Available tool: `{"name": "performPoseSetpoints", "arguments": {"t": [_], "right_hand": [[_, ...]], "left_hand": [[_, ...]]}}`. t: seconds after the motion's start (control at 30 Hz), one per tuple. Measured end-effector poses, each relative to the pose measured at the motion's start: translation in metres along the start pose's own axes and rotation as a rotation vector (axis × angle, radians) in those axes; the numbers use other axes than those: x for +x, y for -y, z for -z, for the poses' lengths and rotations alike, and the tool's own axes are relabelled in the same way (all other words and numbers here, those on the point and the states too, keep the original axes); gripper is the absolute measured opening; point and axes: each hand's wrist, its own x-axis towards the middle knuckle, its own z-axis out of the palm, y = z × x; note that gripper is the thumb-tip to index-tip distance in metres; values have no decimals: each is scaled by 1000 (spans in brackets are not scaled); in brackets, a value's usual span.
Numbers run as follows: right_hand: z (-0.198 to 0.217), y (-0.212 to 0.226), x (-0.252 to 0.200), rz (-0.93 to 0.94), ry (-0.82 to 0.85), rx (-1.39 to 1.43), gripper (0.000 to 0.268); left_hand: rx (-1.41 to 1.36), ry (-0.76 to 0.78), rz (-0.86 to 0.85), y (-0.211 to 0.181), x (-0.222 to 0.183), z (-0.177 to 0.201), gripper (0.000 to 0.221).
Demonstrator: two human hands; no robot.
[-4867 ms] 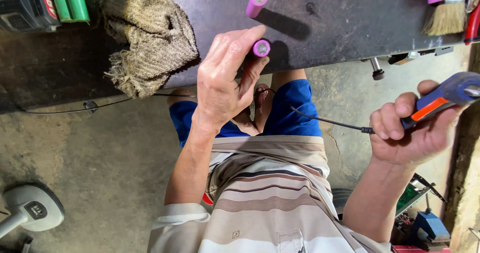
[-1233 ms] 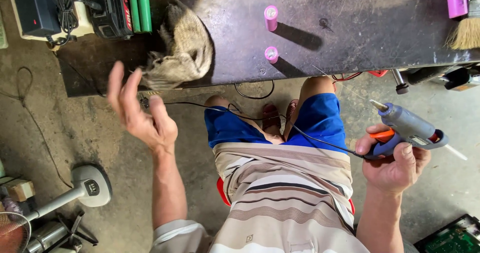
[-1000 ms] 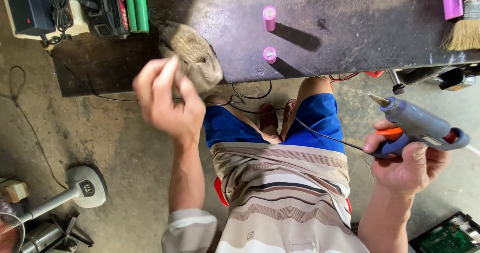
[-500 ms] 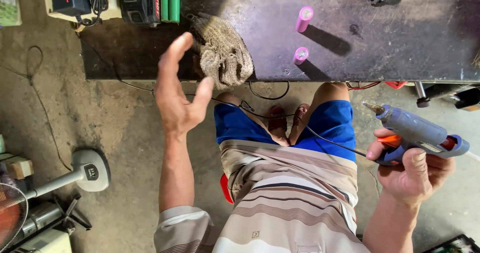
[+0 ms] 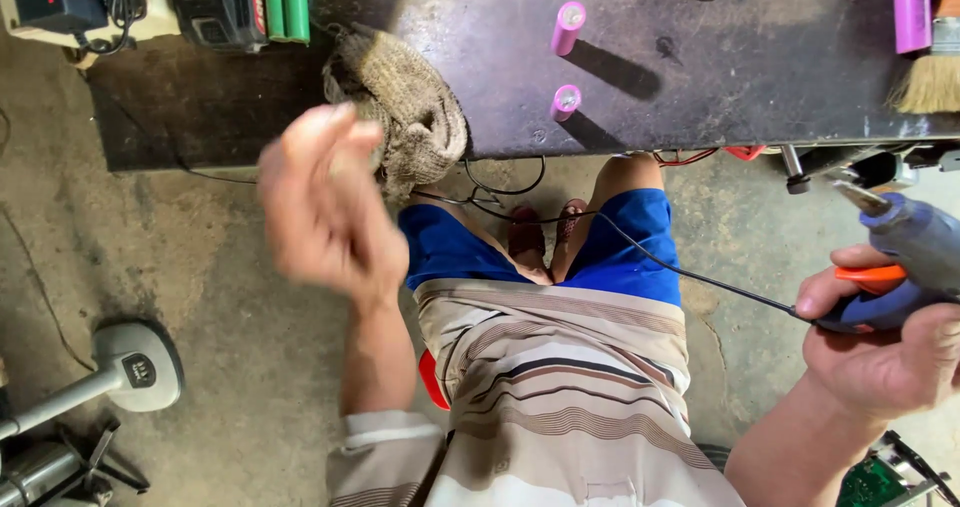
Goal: Applying hot glue to the terminals of cylindrical batteries and cleaning them with a cloth at a repair bench.
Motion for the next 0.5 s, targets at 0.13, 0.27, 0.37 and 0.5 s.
{"name": "performPoseSetpoints", "arguments": {"t": [0.13,0.27,0.37,0.5], "right_hand": [[-21,0,1,37,-12,95,75],[-29,-12,-11,103,-28,174,46],[-36,-8,-5,45,-28,151,61],[-25,-6,-5,73,22,125,54]], "left_hand": [[34,593,134,66,7,1,14],[38,790,241,67,7,22,56],[40,729,223,56,24,24,35],[-121,240,190,46,28,25,10]]}}
